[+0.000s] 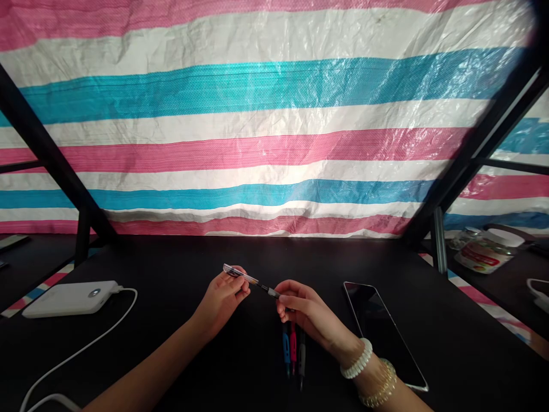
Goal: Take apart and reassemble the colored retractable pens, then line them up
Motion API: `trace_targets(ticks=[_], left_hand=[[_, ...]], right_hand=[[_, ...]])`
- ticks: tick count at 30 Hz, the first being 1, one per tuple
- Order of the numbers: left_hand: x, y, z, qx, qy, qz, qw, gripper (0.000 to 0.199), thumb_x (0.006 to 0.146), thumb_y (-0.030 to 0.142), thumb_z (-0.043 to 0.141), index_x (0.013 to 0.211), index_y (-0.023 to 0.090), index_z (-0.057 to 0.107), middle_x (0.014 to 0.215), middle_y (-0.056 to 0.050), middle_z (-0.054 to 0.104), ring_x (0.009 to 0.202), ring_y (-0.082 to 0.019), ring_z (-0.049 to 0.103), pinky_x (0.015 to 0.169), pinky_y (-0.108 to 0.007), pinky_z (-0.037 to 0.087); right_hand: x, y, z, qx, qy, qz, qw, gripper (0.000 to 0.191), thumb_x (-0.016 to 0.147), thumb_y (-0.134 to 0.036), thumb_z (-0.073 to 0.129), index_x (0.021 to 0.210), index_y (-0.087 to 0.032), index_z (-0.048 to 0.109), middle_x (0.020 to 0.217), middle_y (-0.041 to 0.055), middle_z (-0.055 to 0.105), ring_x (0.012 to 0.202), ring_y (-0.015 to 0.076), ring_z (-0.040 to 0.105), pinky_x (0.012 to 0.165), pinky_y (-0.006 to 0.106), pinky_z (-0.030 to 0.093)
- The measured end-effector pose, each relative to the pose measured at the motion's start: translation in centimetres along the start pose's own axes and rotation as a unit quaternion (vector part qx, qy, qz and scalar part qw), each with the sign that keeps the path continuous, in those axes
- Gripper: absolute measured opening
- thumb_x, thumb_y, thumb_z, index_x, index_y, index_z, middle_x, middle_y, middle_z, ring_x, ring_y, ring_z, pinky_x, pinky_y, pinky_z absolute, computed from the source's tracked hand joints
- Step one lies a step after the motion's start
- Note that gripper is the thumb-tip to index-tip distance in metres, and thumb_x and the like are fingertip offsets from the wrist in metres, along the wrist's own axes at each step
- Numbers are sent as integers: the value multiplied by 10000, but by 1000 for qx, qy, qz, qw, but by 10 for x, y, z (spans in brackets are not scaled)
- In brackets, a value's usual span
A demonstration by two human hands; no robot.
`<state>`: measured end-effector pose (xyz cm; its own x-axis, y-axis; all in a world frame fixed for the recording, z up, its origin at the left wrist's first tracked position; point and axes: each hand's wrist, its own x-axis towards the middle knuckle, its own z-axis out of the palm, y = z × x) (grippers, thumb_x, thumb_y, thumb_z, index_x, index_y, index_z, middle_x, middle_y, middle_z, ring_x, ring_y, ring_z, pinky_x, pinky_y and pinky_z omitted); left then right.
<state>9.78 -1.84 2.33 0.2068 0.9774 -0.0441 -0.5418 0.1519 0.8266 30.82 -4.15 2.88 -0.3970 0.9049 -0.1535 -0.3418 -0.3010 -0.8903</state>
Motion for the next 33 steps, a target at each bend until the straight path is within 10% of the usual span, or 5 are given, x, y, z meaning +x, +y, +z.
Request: trace_targets(ticks=[33], left_hand=[[-1,5,-2,-77,32,-4,997,74,795,138,685,856,176,667,750,-15,577,731,-123,541,751,-263,463]], right_hand=[[6,5,-8,81,28,-49,995,120,744,-191,676,853,-139,670,621,17,622,596,138,540,623,277,419]])
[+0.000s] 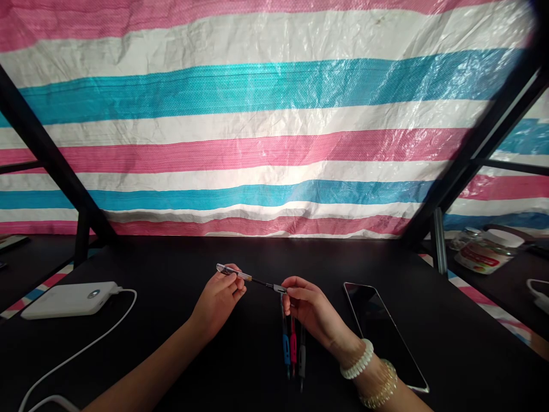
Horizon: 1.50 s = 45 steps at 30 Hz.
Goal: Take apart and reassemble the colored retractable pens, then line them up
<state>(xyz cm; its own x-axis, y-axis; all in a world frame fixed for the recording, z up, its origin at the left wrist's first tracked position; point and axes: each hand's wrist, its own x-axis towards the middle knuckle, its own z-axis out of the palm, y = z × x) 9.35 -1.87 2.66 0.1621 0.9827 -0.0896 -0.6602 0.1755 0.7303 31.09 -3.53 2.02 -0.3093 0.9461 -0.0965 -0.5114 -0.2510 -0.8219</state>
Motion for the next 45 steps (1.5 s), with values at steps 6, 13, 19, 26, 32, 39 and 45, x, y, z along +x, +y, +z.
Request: trace_targets(ticks=[6,13,19,26,32,39,45], left_hand=[[-2,-1,1,27,1,4,1000,111,774,180,736,872,176,686,735,-10,566,741,-127,536,763,-269,462],[-2,-6,4,52,-24,3,998,180,735,224,787,888,161,716,737,-11,557,751,-128,518,756,-261,454],[-2,-5,3,39,-28,-7,999,150,755,211,772,883,159,714,742,-14,547,743,-129,515,756,-270,464],[0,-6,-2,5,-16,-18,1000,63,824,147,689,880,177,687,791,-10,559,756,-121,534,765,-278,479],[1,-4,-3,-31,-1,-25,999,74,820,132,676,877,179,684,786,-18,582,750,-128,560,751,-277,494],[-2,-2,0,-34,-17,-40,998,78,798,121,695,820,184,654,851,-10,598,728,-105,540,761,-265,485],[-3,-1,2,1,-26,-32,999,86,780,144,713,805,182,640,846,-6,584,723,-105,521,756,-264,470]], right_hand=[[-2,-3,3,-41,-22,26,999,220,707,-172,640,917,-120,681,634,33,646,589,138,552,619,272,411],[-8,-5,11,-95,-71,79,990,364,775,-306,709,1085,-121,664,568,-31,529,528,92,450,546,242,311],[-6,-1,10,-62,-85,73,992,396,749,-349,762,1061,-123,668,536,-71,411,499,74,328,528,255,241],[-4,-3,8,-41,-65,78,994,341,724,-313,749,998,-130,663,503,-84,367,490,77,268,532,267,216],[-4,-5,8,-42,-63,70,995,300,732,-286,728,980,-127,673,511,-85,344,494,82,252,533,268,215],[-1,-3,4,-17,-57,25,998,245,781,-277,677,975,-126,677,516,-79,334,496,90,253,538,264,272],[-1,-1,3,54,-54,13,997,119,737,-194,607,855,-176,607,526,-67,363,509,104,279,546,260,302]])
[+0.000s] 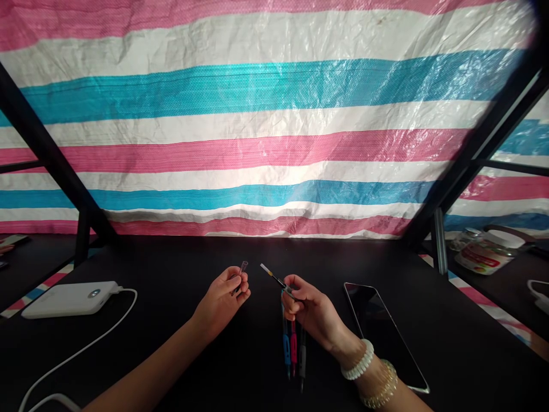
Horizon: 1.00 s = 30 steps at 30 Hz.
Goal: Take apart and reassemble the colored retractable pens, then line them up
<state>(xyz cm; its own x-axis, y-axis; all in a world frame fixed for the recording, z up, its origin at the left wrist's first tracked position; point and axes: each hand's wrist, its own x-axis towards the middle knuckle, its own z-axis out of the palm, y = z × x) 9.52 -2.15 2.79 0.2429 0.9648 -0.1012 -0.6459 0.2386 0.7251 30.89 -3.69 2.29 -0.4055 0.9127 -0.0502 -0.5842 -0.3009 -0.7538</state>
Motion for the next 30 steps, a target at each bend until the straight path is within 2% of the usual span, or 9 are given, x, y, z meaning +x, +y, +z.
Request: trace_targets(ticks=[3,7,11,18,22,30], left_hand=[[0,0,0,14,1,-1,1000,85,782,156,712,802,184,635,841,-5,577,723,-107,518,758,-267,464],[1,-2,-2,46,-14,9,999,79,787,165,709,796,185,633,839,-10,582,735,-112,522,761,-267,453],[2,-3,-3,75,-18,33,996,41,805,194,700,811,177,663,795,-8,571,722,-108,505,745,-256,443],[7,-6,-10,44,20,21,999,139,738,184,775,863,170,715,653,21,535,657,-96,482,748,-262,452],[8,-9,-13,38,17,17,999,183,711,173,791,880,162,723,624,21,542,639,-97,485,743,-265,459],[4,-4,-5,57,9,9,998,146,726,152,766,860,167,711,622,25,525,632,-93,482,729,-258,448]], right_hand=[[0,-1,1,8,-7,-4,1000,109,723,-165,608,828,-179,585,532,-61,399,522,109,343,585,267,339],[0,-3,0,-13,-10,0,1000,147,772,-194,651,906,-173,595,615,-4,579,596,142,509,661,293,398],[0,-4,-1,-5,4,-21,1000,189,784,-231,701,928,-183,589,702,24,657,667,165,579,712,314,428],[2,-6,-2,3,71,-65,995,218,748,-299,762,855,-184,611,630,4,642,639,159,575,694,295,426],[2,-7,-2,-7,115,-92,989,248,732,-355,780,820,-187,620,605,0,626,635,161,559,695,302,438],[2,-6,-2,-17,118,-114,986,230,760,-356,765,796,-191,608,609,6,616,650,164,538,687,300,432]])
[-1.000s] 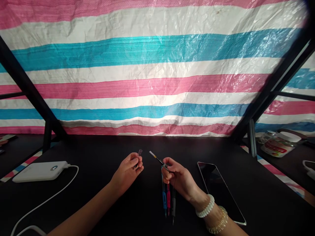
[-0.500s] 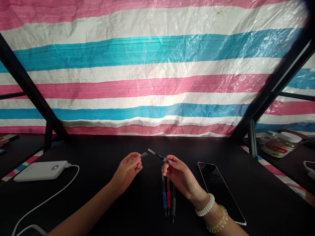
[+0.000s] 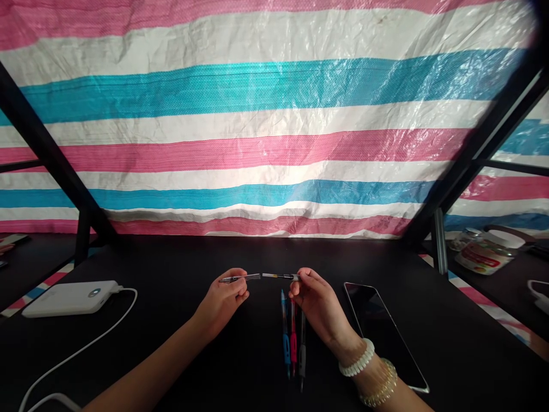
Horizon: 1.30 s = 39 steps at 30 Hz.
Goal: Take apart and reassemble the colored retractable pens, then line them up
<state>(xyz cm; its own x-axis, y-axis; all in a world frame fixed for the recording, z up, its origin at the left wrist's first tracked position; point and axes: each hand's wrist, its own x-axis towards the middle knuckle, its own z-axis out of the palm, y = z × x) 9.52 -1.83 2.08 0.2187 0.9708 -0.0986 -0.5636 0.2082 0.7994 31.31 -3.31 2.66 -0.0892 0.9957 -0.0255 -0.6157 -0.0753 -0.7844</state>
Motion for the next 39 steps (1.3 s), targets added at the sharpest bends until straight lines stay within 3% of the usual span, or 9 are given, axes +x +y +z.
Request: trace_targets(ticks=[18,25,33,39], left_hand=[[-1,-1,0,10,-17,-2,1000,123,736,152,750,846,173,697,624,26,503,633,-96,458,717,-249,436],[-3,0,1,50,-31,1,998,95,768,164,733,856,167,697,640,16,520,650,-98,467,722,-255,426],[-5,-2,2,58,-35,-13,998,109,766,175,741,855,176,679,643,17,551,667,-104,504,736,-258,421],[-4,-2,2,52,-40,-8,998,161,736,192,770,870,163,686,642,14,559,665,-107,507,736,-265,424]], right_hand=[[-5,-1,3,-78,-31,-45,995,212,835,-367,721,878,-198,602,658,6,621,670,153,542,689,286,417],[-6,0,4,-151,-21,-62,986,255,775,-362,790,917,-205,647,639,-16,591,606,122,494,598,251,395],[-12,-4,8,-228,-76,-86,967,233,894,-399,638,976,-185,680,754,37,674,716,173,596,661,285,446],[-15,-4,11,-243,-83,-105,961,185,911,-361,633,1000,-214,565,805,25,709,811,171,640,761,279,463]])
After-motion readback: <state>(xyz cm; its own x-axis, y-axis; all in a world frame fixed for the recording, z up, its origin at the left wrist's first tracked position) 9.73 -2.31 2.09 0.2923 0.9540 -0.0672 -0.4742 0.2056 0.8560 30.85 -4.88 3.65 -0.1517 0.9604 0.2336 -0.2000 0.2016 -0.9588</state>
